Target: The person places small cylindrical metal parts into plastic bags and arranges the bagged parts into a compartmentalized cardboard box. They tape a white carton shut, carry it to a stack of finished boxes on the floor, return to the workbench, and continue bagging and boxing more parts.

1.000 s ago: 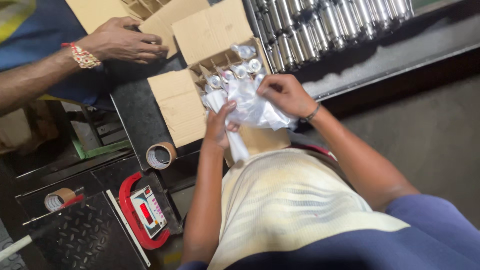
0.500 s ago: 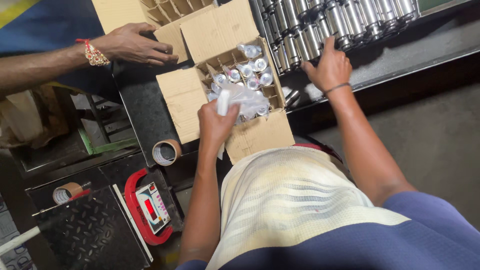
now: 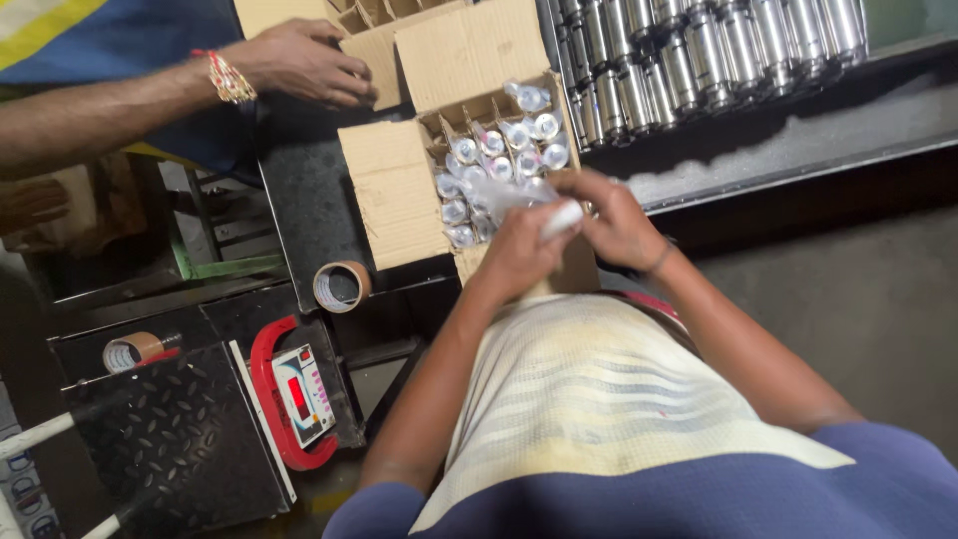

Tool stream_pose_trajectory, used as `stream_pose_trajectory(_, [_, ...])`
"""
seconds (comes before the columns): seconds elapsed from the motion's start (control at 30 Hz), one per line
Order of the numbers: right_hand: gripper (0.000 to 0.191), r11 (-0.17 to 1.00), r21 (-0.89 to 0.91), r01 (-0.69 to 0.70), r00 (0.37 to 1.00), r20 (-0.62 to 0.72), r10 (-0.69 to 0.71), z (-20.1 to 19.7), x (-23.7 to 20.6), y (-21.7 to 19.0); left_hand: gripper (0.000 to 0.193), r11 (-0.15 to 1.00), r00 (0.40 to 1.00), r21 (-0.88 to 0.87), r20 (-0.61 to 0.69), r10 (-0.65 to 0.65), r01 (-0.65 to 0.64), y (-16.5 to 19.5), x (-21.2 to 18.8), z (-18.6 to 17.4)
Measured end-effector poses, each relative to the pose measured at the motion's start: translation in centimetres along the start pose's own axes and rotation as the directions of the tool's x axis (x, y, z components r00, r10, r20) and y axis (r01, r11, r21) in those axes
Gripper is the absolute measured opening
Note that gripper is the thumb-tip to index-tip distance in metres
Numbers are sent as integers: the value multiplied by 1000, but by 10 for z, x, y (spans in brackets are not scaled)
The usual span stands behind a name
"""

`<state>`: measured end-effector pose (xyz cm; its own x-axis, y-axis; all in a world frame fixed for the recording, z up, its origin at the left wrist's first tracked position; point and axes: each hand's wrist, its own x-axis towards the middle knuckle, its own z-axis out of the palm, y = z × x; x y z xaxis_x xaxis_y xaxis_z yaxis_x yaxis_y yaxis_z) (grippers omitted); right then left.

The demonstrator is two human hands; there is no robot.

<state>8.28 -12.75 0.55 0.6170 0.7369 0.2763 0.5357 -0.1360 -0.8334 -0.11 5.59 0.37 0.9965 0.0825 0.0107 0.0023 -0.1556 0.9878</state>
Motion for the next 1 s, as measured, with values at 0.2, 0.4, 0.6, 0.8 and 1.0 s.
stream_pose_trajectory(0.2, [42,313,658,-685,669,400,626,11,-9,38,17,449,801,-838,-24,-598,310,-49,3,-14])
stream_pose_trajectory(0.4, [46,824,-563,-69,819,439,369,11,27,68,21,477,776,-803,-31,-630,356,-79,-31,-16])
stream_pose_trajectory(0.6, [40,799,-567,-201,697,490,523,-7,80,73,30,474,856,-803,84,-510,362,-63,-49,-24])
stream_pose_trajectory(0.8, [22,992,-17,-128,986,108,129,39,32,4,45,482,820,-860,-150,-552,167,-75,-43,-5])
stream_pose_trajectory(1.0, [25,916,93,-391,915,-68,397,28,29,12,38,340,834,-921,-32,-551,189,-109,-23,-4])
